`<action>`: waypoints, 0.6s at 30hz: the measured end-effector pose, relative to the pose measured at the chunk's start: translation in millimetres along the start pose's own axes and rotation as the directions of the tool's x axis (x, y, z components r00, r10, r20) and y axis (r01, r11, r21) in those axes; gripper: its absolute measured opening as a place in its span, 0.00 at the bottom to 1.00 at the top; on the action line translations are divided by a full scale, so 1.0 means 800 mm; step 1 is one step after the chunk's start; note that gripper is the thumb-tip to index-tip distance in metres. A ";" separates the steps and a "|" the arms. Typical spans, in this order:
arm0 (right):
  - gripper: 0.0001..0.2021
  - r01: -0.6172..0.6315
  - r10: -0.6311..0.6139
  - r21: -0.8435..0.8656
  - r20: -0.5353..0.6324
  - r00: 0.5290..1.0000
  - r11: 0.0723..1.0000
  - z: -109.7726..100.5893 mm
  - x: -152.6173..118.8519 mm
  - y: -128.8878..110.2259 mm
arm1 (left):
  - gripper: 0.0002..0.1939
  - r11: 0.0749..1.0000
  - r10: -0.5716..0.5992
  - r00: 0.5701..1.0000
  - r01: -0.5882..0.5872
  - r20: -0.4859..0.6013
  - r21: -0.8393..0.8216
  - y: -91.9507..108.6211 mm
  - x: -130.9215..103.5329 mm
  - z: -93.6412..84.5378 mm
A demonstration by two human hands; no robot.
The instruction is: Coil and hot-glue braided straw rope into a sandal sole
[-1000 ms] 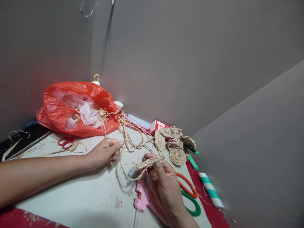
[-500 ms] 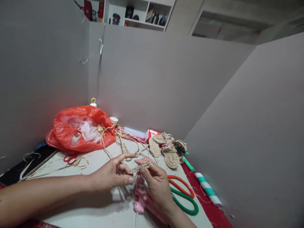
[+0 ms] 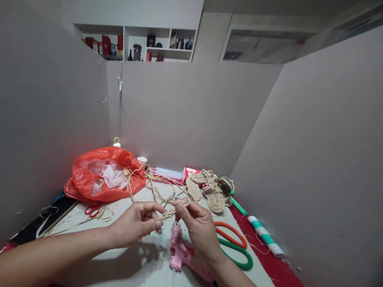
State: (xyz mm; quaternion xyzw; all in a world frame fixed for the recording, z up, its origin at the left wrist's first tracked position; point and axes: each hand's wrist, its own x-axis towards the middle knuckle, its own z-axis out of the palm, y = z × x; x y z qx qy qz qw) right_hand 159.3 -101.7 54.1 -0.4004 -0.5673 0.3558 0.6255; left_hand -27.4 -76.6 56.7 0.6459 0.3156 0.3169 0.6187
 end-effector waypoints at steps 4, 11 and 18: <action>0.15 -0.022 0.022 0.057 -0.011 1.000 0.998 -0.001 -0.002 -0.006 | 0.23 0.994 0.039 0.999 -0.036 -0.032 0.103 0.009 -0.010 0.005; 0.17 -0.095 0.095 0.223 0.011 0.995 0.970 0.001 -0.004 -0.016 | 0.20 0.991 0.078 0.995 -0.070 -0.063 0.111 0.022 -0.013 0.017; 0.18 -0.185 0.171 0.347 0.071 0.983 0.919 -0.001 0.001 -0.017 | 0.20 1.000 0.016 1.000 -0.016 -0.002 0.017 0.029 -0.006 0.019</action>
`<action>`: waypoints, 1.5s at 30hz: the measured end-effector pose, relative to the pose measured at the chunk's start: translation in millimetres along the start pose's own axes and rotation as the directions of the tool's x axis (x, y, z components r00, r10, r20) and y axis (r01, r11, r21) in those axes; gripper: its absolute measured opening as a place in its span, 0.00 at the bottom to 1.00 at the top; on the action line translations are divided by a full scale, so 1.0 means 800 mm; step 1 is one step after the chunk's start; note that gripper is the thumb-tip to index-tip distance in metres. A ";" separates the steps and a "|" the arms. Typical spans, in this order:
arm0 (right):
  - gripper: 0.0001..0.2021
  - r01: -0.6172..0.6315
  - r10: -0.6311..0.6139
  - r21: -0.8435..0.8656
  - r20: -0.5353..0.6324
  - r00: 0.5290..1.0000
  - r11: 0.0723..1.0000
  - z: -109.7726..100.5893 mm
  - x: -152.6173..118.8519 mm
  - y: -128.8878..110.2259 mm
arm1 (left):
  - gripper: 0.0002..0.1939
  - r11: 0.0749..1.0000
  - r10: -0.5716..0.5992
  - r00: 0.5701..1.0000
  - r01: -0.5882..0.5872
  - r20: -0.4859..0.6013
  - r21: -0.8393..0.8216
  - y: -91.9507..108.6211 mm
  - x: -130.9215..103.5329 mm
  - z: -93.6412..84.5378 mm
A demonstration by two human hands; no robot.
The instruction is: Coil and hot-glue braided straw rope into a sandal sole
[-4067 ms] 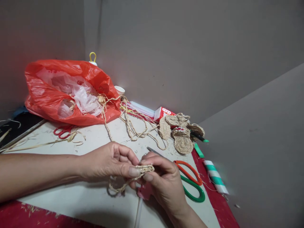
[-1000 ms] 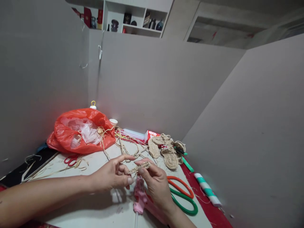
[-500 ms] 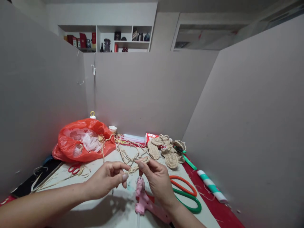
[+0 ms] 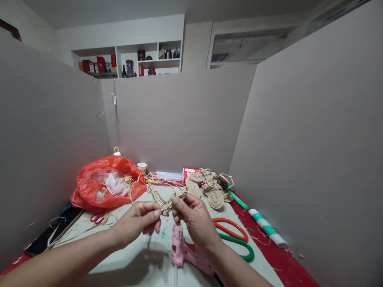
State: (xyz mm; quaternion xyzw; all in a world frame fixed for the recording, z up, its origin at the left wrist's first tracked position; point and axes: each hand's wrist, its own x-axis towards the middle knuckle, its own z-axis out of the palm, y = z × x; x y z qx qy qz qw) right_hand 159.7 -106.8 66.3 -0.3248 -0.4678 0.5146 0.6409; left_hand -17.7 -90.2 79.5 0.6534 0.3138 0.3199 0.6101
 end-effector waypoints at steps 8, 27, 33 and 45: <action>0.17 0.014 -0.011 0.039 -0.075 0.997 0.999 0.001 0.000 0.006 | 0.21 0.994 0.091 0.995 -0.088 -0.034 0.063 -0.008 0.014 0.003; 0.07 0.347 -0.020 -0.791 0.390 0.920 0.505 -0.034 0.008 -0.022 | 0.17 0.800 -0.110 0.931 -0.126 0.348 0.587 0.039 0.047 -0.033; 0.11 0.366 -0.002 -0.834 0.401 0.916 0.413 -0.037 0.013 -0.008 | 0.18 0.850 -0.083 0.936 -0.113 0.342 0.515 0.017 0.068 -0.027; 0.18 0.143 -0.001 -0.742 0.188 0.982 0.655 -0.042 0.023 -0.016 | 0.15 0.935 0.317 0.945 -0.298 -0.075 0.194 -0.020 0.075 -0.023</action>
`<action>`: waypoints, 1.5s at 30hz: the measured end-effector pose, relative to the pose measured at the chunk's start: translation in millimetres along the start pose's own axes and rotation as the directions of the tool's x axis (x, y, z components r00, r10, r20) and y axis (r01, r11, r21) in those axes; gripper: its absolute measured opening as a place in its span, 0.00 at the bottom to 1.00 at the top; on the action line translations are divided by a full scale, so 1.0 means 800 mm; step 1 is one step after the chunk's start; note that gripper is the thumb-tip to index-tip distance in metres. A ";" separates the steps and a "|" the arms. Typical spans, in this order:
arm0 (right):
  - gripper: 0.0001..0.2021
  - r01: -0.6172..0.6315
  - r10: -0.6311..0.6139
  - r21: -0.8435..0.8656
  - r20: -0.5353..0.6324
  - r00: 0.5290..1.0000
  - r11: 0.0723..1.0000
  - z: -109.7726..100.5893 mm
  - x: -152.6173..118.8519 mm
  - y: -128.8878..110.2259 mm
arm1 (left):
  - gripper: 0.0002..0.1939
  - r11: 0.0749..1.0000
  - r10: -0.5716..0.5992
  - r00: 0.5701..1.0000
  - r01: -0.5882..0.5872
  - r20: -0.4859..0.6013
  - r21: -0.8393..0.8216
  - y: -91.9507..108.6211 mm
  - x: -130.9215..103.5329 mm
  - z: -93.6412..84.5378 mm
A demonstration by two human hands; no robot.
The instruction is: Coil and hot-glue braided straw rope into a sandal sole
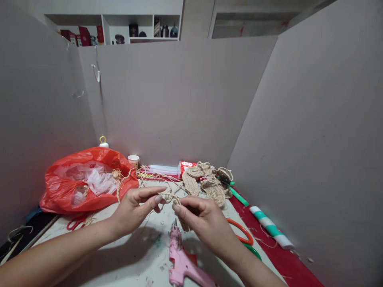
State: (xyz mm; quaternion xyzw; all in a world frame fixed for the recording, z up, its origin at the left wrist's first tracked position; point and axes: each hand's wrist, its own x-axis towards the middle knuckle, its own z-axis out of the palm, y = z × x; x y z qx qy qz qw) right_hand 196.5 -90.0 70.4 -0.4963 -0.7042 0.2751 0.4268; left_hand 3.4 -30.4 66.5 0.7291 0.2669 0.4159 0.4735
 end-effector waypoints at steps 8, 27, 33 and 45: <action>0.19 -0.118 0.124 0.286 -0.002 0.992 0.951 0.001 0.008 0.003 | 0.14 0.996 0.079 0.995 -0.082 -0.063 -0.039 -0.015 -0.001 0.020; 0.18 -0.152 0.181 0.354 -0.051 0.982 0.923 0.001 0.007 0.010 | 0.12 0.989 0.144 0.984 -0.141 -0.103 0.034 -0.015 -0.007 0.025; 0.17 -0.133 0.212 0.462 -0.123 0.970 0.877 0.009 0.007 0.017 | 0.15 0.987 0.158 0.987 -0.158 -0.033 0.011 -0.026 -0.012 0.032; 0.16 -0.125 0.277 0.674 -0.123 0.953 0.728 0.029 0.006 0.026 | 0.12 0.933 -0.215 0.976 0.216 0.034 -0.289 -0.018 -0.015 0.041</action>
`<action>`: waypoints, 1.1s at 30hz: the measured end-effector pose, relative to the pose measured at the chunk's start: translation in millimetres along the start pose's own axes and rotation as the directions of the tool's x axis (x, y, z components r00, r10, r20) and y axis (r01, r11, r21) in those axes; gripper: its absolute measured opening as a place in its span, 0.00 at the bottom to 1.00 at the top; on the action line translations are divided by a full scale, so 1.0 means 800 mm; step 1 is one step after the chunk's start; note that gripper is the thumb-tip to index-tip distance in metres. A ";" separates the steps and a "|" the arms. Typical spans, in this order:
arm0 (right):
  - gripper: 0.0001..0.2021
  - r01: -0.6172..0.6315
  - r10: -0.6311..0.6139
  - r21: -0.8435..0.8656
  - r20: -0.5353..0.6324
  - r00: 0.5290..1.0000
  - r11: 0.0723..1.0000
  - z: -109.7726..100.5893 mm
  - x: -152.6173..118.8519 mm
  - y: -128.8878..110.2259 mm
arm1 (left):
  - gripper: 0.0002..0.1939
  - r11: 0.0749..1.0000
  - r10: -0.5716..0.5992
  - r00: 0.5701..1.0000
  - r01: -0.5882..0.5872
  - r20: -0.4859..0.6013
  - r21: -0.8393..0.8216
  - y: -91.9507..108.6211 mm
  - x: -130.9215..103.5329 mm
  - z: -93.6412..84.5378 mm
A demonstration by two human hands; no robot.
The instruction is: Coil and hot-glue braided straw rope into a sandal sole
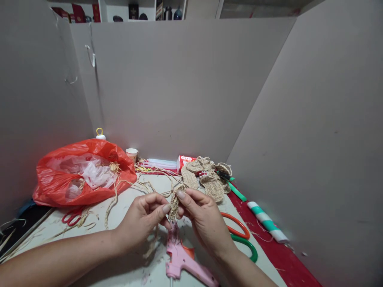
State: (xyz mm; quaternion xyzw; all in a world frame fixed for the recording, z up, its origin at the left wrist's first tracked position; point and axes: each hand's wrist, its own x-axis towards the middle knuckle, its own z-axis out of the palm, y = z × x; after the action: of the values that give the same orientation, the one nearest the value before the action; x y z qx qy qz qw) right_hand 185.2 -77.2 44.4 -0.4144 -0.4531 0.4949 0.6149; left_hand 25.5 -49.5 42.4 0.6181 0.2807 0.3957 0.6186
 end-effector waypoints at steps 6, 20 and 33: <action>0.17 0.004 -0.002 0.055 -0.044 0.999 0.998 0.003 -0.001 0.001 | 0.13 0.997 -0.030 1.000 0.030 -0.008 -0.077 -0.004 0.001 -0.001; 0.16 0.032 -0.025 0.077 -0.094 0.995 0.997 0.007 -0.002 0.003 | 0.11 0.998 -0.049 0.998 0.047 -0.041 -0.041 -0.005 0.001 -0.003; 0.13 -0.035 0.040 0.180 -0.024 0.999 0.983 0.003 0.000 -0.005 | 0.14 0.983 -0.163 0.985 0.158 -0.048 -0.094 -0.002 0.005 -0.007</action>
State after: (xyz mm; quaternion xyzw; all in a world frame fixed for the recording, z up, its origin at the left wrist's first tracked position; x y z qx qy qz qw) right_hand 183.6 -77.3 49.1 -0.3724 -0.3902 0.5396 0.6465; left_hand 23.5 -43.0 41.2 0.5537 0.3287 0.3736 0.6676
